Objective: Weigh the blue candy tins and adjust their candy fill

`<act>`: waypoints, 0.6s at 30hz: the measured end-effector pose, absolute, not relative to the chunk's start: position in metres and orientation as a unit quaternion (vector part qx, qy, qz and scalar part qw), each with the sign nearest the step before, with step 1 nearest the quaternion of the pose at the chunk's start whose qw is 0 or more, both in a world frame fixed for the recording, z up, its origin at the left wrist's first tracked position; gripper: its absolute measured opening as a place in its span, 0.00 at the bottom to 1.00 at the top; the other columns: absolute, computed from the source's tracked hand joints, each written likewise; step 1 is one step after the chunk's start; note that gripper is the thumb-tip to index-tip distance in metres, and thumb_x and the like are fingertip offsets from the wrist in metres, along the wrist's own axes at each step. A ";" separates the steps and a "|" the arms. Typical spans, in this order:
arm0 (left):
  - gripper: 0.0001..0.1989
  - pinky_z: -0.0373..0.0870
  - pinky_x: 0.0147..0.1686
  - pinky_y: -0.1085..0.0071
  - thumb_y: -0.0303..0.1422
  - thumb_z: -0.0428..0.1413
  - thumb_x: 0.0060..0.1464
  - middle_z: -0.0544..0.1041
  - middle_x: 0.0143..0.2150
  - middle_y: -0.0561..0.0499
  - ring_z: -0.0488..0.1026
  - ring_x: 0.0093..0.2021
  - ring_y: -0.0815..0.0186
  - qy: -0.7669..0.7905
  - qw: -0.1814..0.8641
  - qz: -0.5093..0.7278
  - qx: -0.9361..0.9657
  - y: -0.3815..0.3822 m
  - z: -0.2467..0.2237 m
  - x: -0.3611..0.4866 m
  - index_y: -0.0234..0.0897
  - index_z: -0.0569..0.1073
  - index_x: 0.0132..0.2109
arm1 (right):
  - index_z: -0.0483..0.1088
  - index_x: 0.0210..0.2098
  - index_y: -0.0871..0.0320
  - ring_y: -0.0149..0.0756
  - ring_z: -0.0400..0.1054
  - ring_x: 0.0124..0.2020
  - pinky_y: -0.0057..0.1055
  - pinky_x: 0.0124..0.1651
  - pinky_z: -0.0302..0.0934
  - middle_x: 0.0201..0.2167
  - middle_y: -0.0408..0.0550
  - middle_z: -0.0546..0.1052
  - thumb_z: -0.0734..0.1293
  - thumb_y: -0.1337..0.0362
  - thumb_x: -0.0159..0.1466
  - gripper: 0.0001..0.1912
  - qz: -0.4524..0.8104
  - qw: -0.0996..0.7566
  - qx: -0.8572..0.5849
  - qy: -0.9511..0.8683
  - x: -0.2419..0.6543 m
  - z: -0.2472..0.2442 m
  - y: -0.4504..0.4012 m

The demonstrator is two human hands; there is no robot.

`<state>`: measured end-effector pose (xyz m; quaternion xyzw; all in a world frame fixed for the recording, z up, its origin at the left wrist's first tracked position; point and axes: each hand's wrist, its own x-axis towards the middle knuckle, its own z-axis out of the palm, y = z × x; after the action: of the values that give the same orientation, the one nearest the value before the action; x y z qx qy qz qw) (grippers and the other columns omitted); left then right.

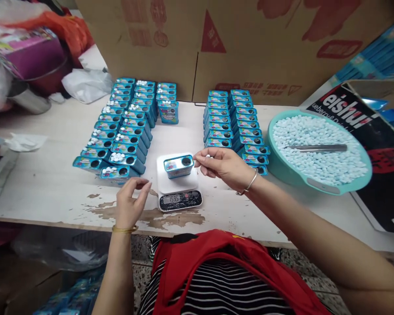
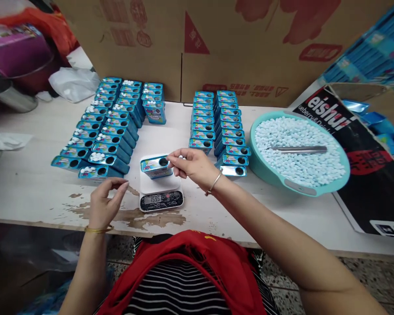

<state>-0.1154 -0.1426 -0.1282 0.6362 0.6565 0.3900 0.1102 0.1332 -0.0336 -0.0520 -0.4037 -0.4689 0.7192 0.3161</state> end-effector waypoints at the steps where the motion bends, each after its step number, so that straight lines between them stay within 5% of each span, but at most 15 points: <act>1: 0.08 0.68 0.38 0.71 0.36 0.56 0.57 0.75 0.35 0.51 0.71 0.35 0.69 0.646 0.119 0.396 0.642 -0.140 -0.128 -0.111 0.36 0.72 0.40 | 0.72 0.29 0.63 0.21 0.60 0.17 0.20 0.19 0.49 0.20 0.42 0.73 0.68 0.68 0.58 0.04 0.725 0.317 -0.400 -0.463 0.129 -0.050 -0.032; 7: 0.36 0.67 0.48 0.62 0.44 0.63 0.48 0.70 0.55 0.42 0.68 0.53 0.58 0.603 0.155 0.392 0.677 -0.109 -0.139 -0.086 0.39 0.60 0.60 | 0.71 0.28 0.63 0.21 0.62 0.18 0.18 0.18 0.52 0.22 0.43 0.72 0.67 0.64 0.61 0.08 0.801 0.299 -0.410 -0.317 0.124 -0.066 -0.051; 12: 0.18 0.63 0.48 0.60 0.34 0.56 0.54 0.76 0.48 0.47 0.71 0.47 0.59 0.553 0.109 0.325 0.760 -0.084 -0.127 -0.072 0.42 0.69 0.52 | 0.68 0.29 0.63 0.24 0.63 0.18 0.18 0.17 0.53 0.20 0.46 0.71 0.60 0.61 0.67 0.14 0.851 0.264 -0.441 -0.105 0.124 -0.098 -0.077; 18: 0.14 0.58 0.47 0.58 0.28 0.53 0.56 0.78 0.47 0.51 0.72 0.45 0.61 0.439 -0.092 0.242 0.860 -0.089 -0.096 -0.067 0.50 0.73 0.48 | 0.66 0.32 0.60 0.27 0.61 0.15 0.20 0.13 0.49 0.19 0.43 0.69 0.53 0.65 0.68 0.14 0.848 0.320 -0.423 -0.008 0.113 -0.103 -0.074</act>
<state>-0.0672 -0.0889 -0.0963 0.8604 0.4388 0.2424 -0.0916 0.1130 -0.0737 -0.1031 -0.4228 -0.0084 0.8477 0.3203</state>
